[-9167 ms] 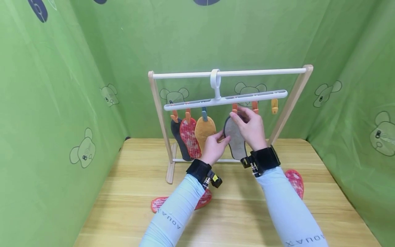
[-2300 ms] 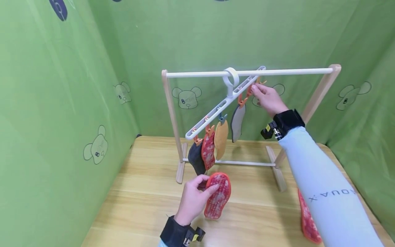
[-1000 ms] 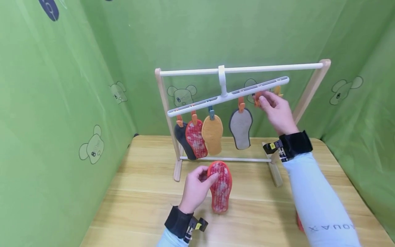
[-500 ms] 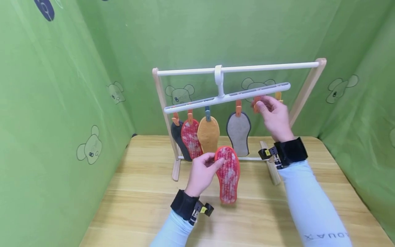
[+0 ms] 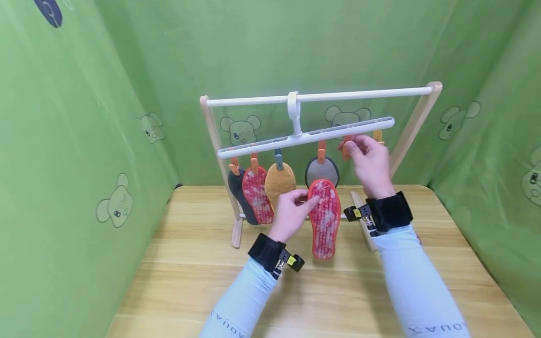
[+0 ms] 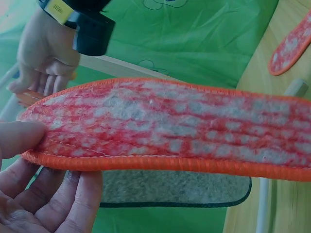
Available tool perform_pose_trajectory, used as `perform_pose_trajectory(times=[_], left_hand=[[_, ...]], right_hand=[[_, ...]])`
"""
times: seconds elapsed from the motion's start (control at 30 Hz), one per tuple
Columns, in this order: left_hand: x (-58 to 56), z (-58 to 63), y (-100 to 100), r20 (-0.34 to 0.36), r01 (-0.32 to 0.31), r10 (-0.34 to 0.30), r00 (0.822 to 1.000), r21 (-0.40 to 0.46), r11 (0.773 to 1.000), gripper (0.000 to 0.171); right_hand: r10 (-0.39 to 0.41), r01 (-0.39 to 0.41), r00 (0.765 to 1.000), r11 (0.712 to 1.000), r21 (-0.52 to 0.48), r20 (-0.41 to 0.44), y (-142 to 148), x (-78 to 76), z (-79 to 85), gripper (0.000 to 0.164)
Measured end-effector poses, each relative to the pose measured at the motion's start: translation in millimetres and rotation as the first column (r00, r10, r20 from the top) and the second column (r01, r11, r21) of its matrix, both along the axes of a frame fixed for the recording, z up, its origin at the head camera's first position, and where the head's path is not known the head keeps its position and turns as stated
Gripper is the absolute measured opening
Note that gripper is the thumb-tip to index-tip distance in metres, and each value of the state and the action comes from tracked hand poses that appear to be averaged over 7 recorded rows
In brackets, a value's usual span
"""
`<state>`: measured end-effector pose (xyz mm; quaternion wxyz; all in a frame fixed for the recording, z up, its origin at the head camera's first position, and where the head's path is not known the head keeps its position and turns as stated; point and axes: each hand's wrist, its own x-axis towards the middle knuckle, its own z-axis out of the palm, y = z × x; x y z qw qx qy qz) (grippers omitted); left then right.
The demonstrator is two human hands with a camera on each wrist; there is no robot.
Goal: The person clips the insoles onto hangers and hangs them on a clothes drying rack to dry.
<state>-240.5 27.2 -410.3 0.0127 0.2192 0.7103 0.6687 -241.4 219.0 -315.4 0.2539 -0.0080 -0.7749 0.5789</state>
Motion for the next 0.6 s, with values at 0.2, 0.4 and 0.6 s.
perform_pose_trajectory(times=[0.2, 0.4, 0.6], left_hand=[[-11.5, 2.2, 16.1, -0.026, -0.006, 0.005, 1.000, -0.043, 0.999, 0.023], [-19.7, 3.0, 28.0, -0.009, -0.019, 0.019, 1.000, -0.054, 0.998, 0.021], [-26.2, 4.3, 38.7, -0.009, -0.032, 0.032, 0.999, -0.087, 0.996, 0.022]], right_hand=[[-0.007, 0.008, 1.000, 1.000, -0.027, 0.006, -2.1, -0.4, 0.8, 0.038], [-0.005, 0.006, 1.000, 0.999, -0.041, 0.015, -1.8, -2.2, 1.0, 0.036], [-0.002, 0.004, 1.000, 0.998, -0.060, 0.029, -0.2, -4.5, 0.6, 0.036]])
